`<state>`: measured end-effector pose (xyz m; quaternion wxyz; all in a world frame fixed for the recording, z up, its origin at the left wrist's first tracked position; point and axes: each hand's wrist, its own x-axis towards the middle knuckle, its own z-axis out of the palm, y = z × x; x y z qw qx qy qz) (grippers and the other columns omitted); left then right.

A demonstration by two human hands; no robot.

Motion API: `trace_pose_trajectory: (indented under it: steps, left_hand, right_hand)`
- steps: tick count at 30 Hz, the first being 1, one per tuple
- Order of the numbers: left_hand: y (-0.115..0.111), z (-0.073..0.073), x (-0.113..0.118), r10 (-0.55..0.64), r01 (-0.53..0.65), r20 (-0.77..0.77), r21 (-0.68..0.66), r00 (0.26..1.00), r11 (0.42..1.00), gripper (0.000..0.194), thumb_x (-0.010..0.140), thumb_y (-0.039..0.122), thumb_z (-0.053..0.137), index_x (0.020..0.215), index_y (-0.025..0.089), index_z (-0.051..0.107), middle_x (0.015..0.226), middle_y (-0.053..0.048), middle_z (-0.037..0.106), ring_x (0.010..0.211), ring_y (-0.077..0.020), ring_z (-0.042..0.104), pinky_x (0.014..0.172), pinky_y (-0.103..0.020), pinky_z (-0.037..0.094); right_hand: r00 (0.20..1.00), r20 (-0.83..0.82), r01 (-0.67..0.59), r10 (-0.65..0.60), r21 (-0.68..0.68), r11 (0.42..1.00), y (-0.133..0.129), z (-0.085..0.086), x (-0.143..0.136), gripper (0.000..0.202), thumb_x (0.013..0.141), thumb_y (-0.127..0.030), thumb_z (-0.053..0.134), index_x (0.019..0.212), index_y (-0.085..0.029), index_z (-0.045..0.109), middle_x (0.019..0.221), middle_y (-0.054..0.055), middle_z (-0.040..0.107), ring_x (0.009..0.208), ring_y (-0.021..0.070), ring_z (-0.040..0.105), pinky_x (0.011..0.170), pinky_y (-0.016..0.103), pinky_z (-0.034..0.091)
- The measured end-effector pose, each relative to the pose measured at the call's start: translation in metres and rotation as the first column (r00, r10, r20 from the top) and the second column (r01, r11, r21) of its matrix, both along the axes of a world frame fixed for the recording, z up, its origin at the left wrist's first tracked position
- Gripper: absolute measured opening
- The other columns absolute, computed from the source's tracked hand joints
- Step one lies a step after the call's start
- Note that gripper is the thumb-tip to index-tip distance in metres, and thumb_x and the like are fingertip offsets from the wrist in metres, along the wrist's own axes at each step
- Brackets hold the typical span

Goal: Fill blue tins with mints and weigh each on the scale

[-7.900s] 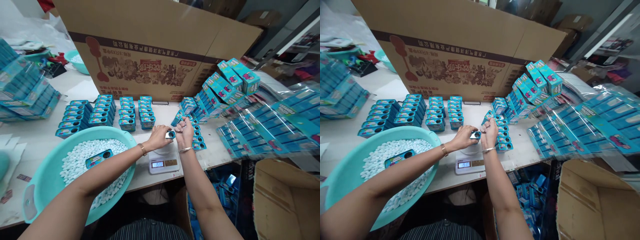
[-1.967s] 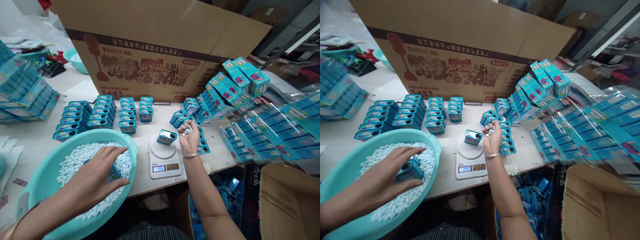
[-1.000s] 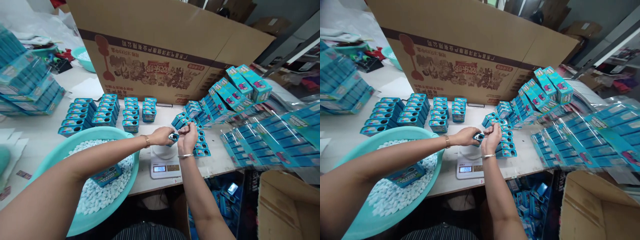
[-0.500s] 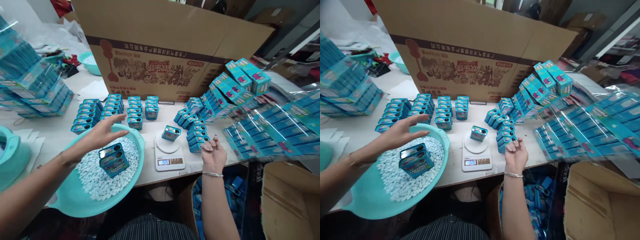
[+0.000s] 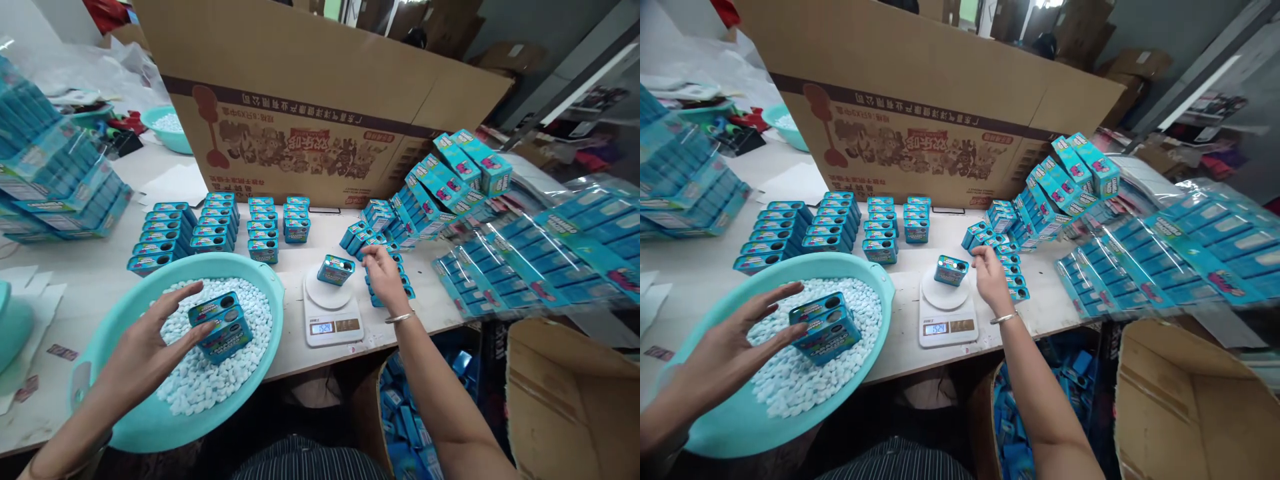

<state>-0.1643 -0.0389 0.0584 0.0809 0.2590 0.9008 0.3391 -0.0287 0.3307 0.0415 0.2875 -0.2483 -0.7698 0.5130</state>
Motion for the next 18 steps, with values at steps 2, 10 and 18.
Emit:
trace_pose_trajectory:
  steps: [2,10,18]
  left_hand:
    - [0.0,-0.004,0.003,0.003,-0.003,0.005,0.02,1.0,1.0,0.063,0.077,0.065,0.053,0.131,0.034,0.048,0.138,-0.002,0.056,0.125,-0.0301,0.053,0.107,-0.047,0.041]
    - [0.0,-0.016,0.004,0.07,-0.072,0.046,0.051,0.996,0.996,0.058,0.077,0.062,0.053,0.128,0.035,0.049,0.136,0.0,0.056,0.124,-0.0285,0.054,0.107,-0.043,0.041]
    - [-0.009,-0.019,0.007,0.195,-0.192,0.113,-0.037,0.974,0.981,0.064,0.073,0.065,0.054,0.13,0.035,0.05,0.135,0.0,0.058,0.117,-0.0316,0.06,0.095,-0.044,0.05]
  right_hand:
    - [0.95,0.306,-0.196,0.066,0.415,0.888,-0.004,0.008,-0.008,0.025,0.089,-0.018,0.04,0.105,-0.021,0.059,0.095,0.007,0.061,0.078,0.0187,0.058,0.066,0.03,0.045]
    - [0.648,0.761,-0.73,-0.025,0.63,0.267,-0.011,0.008,-0.027,0.05,0.089,-0.006,0.034,0.133,-0.026,0.048,0.119,0.012,0.055,0.079,0.0196,0.059,0.056,0.028,0.039]
    - [0.761,0.647,-0.61,-0.035,0.733,0.302,0.011,-0.013,-0.002,0.051,0.087,-0.004,0.032,0.13,-0.021,0.054,0.119,0.013,0.058,0.089,0.0201,0.06,0.064,0.027,0.045]
